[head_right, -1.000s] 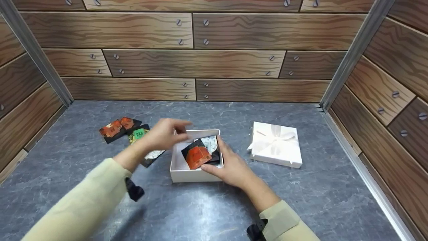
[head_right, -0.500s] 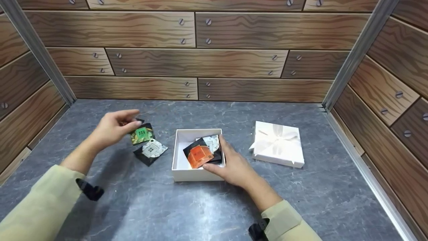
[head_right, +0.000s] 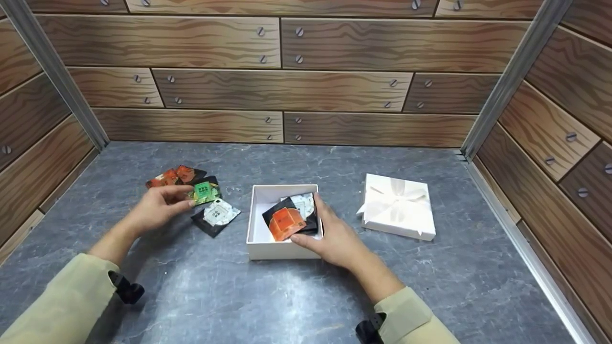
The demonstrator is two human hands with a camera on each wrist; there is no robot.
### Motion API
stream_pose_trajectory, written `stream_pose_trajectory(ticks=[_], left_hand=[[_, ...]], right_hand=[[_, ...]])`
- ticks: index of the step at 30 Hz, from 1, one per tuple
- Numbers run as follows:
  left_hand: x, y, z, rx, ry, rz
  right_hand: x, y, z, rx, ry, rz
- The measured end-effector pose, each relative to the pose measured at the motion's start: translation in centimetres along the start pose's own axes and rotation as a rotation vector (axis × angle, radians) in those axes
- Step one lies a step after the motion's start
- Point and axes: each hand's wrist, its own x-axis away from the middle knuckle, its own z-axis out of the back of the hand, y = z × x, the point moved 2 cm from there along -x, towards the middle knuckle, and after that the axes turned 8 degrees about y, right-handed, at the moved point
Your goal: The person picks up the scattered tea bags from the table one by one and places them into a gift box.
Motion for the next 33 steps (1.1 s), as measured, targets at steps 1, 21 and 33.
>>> stream_pose_trajectory(ticks=[1, 21, 33], left_hand=[[0.1, -0.2, -0.2, -0.004, -0.006, -0.002], [0.8, -1.1, -2.4, 0.099, -0.144, 0.060], [0.3, -0.6, -3.3, -0.129, -0.185, -0.052]], right_hand=[[0.0, 0.0, 0.0, -0.001, 0.001, 0.001], [-0.1, 0.1, 0.0, 0.016, 0.007, 0.003], [0.0, 0.0, 0.0, 0.017, -0.005, -0.003]])
